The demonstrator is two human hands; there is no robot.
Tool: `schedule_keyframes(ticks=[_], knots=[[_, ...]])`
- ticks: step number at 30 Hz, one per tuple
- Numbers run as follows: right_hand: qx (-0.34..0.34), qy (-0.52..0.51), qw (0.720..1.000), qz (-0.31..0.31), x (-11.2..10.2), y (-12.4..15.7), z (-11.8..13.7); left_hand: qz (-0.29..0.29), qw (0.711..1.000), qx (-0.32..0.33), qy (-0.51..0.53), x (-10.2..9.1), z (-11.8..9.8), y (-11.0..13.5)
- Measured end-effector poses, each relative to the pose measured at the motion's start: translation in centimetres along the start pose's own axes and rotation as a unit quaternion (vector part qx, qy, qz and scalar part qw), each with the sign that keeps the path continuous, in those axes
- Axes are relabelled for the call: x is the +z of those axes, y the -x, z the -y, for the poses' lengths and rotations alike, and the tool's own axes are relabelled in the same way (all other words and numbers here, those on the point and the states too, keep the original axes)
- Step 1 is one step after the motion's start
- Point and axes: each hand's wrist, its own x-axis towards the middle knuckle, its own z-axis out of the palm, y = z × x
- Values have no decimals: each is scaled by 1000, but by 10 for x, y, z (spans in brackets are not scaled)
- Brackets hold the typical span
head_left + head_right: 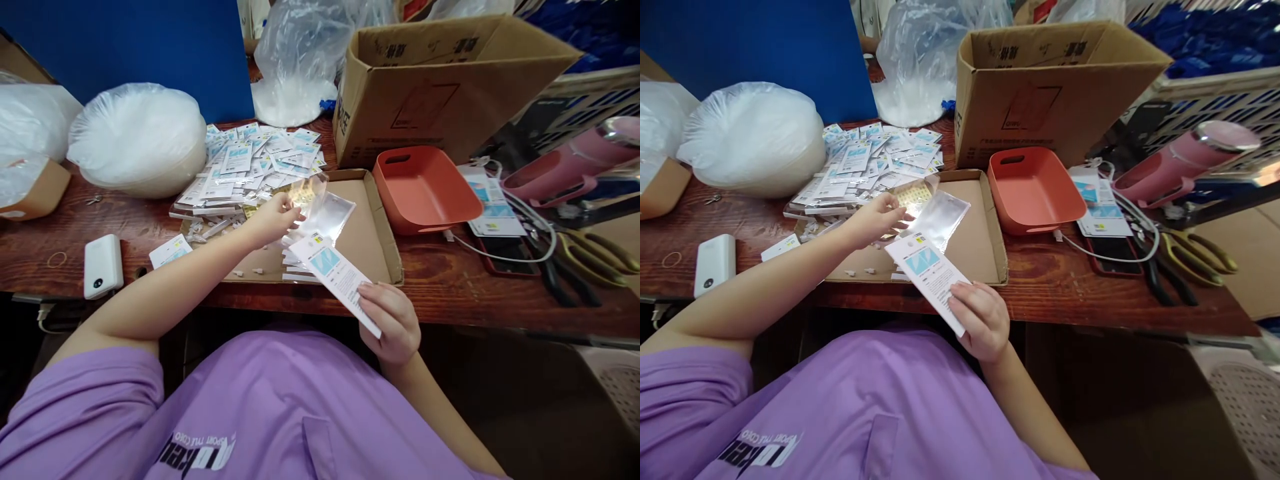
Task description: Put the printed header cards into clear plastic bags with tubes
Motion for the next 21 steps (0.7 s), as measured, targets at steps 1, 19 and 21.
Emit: schedule_keyframes(ticks=[1,19,21], knots=[[-30,-18,999,5,1,-5,4,4,993,-14,116,-1,2,13],[-136,-57,983,109,19,-30,14,-22,822,-61,566,-20,36,101],[-141,-29,982,121,24,-32,17,-31,817,-50,574,-15,36,100]])
